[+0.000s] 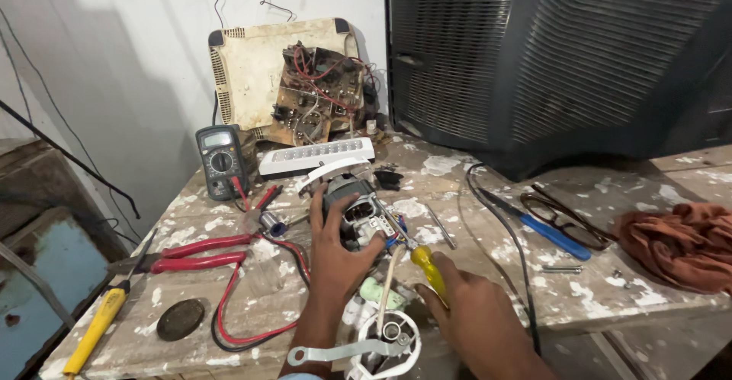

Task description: The person works on a small electric motor mounted on a white bracket at a cluttered workbench. They first manipulate the motor's wiring and components by hand, then use a yellow-handled screwdriver to repeatedly turn screws on the motor housing while steadying the motor with the other hand.

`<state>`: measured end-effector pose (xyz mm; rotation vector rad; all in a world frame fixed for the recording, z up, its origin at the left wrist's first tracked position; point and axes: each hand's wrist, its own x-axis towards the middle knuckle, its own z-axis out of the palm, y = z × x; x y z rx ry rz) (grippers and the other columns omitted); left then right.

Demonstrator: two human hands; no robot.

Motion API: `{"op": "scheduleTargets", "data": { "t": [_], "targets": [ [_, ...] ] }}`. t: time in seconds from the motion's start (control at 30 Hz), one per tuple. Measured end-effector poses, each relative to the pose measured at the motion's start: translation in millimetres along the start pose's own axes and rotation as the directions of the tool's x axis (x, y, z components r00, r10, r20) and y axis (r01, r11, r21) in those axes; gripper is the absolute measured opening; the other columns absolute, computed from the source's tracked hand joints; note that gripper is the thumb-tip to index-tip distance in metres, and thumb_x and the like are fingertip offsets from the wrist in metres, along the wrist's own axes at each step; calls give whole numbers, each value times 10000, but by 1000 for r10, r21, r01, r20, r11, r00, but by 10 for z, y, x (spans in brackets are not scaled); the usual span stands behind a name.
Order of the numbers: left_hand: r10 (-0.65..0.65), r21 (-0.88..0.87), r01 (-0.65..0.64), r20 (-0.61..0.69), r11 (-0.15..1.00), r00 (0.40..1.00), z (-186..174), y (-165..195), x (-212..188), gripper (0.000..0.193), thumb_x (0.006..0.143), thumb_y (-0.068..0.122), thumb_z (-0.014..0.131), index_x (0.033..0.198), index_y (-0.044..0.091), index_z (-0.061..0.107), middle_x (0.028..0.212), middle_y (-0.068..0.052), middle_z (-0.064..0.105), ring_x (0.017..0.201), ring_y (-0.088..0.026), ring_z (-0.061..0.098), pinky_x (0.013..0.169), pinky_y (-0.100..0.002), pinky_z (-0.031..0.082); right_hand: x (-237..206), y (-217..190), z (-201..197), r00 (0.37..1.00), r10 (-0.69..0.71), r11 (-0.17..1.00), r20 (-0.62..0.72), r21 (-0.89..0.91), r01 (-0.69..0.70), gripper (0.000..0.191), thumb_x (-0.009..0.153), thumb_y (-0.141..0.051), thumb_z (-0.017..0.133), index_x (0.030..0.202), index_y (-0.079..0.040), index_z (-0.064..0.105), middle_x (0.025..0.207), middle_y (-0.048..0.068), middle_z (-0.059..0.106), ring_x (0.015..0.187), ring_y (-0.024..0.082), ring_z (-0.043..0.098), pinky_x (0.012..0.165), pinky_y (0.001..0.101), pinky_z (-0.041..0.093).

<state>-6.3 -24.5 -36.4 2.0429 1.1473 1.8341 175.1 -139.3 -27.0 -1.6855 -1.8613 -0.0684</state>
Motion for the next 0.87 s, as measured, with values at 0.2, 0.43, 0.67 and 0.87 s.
{"op": "scheduleTargets", "data": {
  "t": [0.2,0.43,0.67,0.87],
  "targets": [
    [3,0,-3,-17,1000,1000,12,-18,-11,675,634,183,848,1272,146,630,1584,-196,367,1400,-403,483,1083,-464,474,18,53,-20,996,-5,964,92,-265,29,493,928,-327,632,1355,-87,575,867,202,739,680,406,730,605,495,607],
    [-16,9,16,-16,1000,1000,12,-9,-10,682,629,187,857,1272,147,635,1581,-194,368,1384,-407,503,1059,-459,487,71,127,29,991,129,888,35,442,-131,347,927,-329,692,1126,-59,779,633,94,757,520,169,684,521,322,512],
    [-21,11,21,-19,1000,1000,12,-12,-11,680,626,196,857,1268,140,640,1585,-214,357,1371,-398,516,1064,-456,485,150,54,-150,560,329,-53,760,607,-793,394,974,-402,612,1207,-87,653,555,-58,250,428,101,211,426,294,169],
    [-8,37,9,-17,999,1000,-4,2,-24,681,637,192,854,1278,137,632,1586,-189,370,1414,-401,476,1072,-460,477,158,25,-118,553,241,-112,798,589,-801,348,960,-451,564,1077,-131,496,587,-56,299,438,93,213,438,284,165]
  ]
}}
